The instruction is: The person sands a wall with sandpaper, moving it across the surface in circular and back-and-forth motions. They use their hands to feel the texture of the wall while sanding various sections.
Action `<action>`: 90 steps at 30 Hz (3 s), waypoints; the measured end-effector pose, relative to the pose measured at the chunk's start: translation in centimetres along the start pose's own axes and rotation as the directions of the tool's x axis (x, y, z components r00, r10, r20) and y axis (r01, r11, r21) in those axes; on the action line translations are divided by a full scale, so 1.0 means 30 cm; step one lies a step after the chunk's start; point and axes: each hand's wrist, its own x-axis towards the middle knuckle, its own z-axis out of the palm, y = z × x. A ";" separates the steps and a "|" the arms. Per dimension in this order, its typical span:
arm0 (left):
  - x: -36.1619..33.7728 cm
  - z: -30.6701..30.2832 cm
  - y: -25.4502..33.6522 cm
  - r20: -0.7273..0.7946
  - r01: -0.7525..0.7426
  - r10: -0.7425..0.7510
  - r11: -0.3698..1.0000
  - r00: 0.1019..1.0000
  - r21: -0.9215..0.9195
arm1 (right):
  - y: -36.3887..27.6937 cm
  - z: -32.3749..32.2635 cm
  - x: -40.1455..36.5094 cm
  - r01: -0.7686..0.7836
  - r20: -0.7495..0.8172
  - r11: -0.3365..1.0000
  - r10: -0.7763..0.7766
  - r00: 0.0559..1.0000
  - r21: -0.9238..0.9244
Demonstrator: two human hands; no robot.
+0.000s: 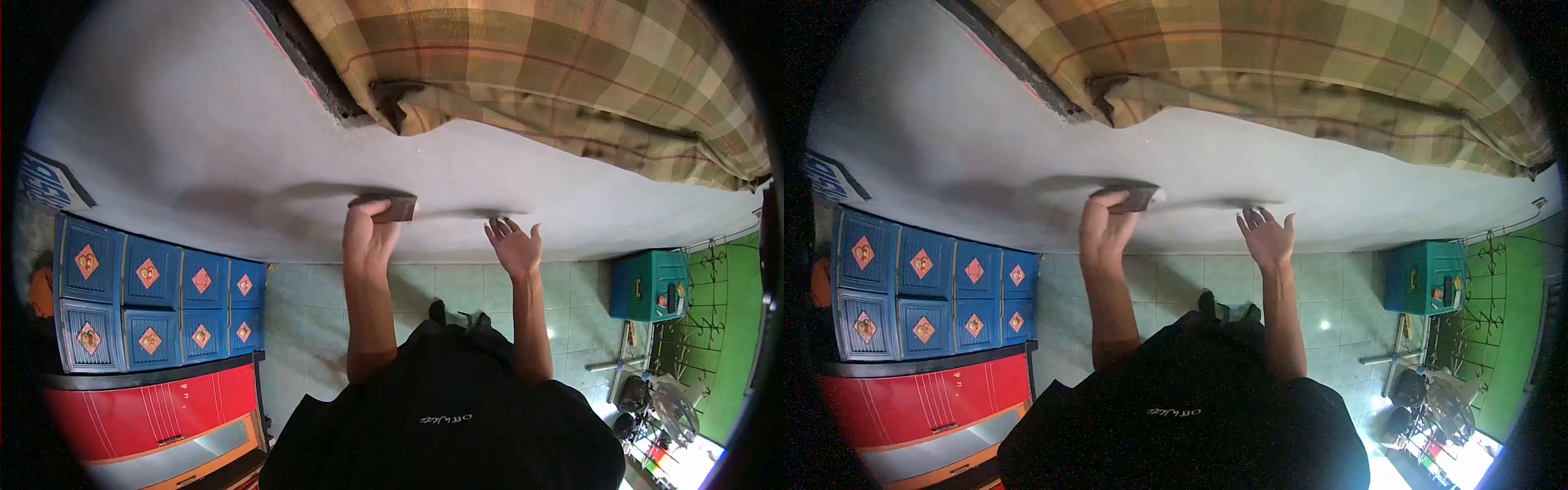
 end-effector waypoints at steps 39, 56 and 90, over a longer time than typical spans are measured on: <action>0.425 -0.618 -0.543 -0.101 0.136 -0.121 0.977 0.988 0.164 | -0.052 -0.009 -0.028 -0.031 0.016 0.993 0.029 0.999 0.117; 0.438 -0.782 -0.558 0.070 0.215 -0.218 0.975 0.974 0.050 | -0.109 0.057 -0.104 0.166 0.039 0.983 -0.163 0.986 -0.080; 0.178 -0.351 -0.573 0.078 0.121 -0.129 0.987 0.989 0.104 | -0.198 0.016 -0.183 0.142 0.069 0.990 -0.141 0.988 0.000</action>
